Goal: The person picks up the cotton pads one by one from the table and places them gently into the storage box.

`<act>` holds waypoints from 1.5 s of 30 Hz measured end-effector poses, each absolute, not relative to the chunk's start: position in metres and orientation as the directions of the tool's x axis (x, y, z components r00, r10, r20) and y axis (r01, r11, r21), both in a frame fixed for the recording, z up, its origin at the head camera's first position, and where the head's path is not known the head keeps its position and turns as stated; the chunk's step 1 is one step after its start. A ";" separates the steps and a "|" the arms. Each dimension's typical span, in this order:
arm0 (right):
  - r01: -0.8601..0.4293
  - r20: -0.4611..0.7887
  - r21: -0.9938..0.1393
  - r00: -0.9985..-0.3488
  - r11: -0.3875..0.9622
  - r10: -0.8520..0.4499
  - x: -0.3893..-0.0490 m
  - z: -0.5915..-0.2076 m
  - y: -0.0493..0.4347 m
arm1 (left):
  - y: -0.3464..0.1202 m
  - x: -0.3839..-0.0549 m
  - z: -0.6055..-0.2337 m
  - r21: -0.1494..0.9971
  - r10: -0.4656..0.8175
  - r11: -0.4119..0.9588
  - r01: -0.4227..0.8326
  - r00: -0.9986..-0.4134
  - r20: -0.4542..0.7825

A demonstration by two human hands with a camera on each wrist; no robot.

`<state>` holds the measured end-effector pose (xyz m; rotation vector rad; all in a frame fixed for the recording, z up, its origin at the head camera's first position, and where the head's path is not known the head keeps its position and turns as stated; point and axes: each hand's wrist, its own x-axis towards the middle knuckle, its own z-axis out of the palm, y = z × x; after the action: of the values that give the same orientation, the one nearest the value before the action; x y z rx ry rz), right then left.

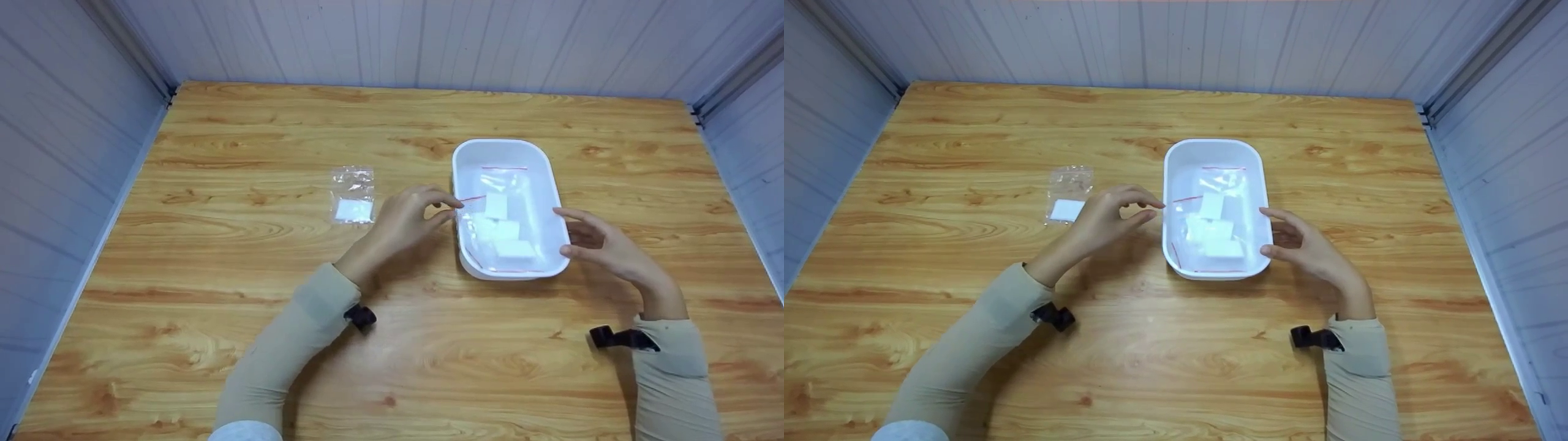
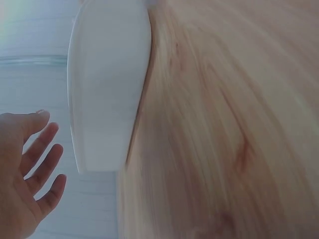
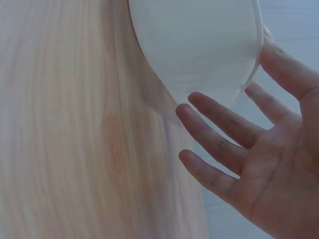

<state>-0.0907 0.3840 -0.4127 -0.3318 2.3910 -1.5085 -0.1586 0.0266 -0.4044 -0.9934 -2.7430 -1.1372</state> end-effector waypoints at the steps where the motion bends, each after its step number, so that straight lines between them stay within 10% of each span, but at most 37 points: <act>1: -0.038 -0.122 -0.906 -0.930 0.422 -0.346 -0.090 -0.413 0.384 | 0.024 -0.159 -0.405 0.635 0.554 0.534 0.558 -0.799 0.236; 45: -0.007 -0.149 -0.903 -0.933 0.430 -0.328 -0.090 -0.413 0.383 | -0.072 -0.212 -0.416 0.722 0.472 0.549 0.421 -0.869 0.147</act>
<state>-0.0899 0.3834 -0.4133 -0.2886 2.3854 -1.5041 -0.2116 -0.0720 -0.4159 -0.8145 -2.8206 -1.2878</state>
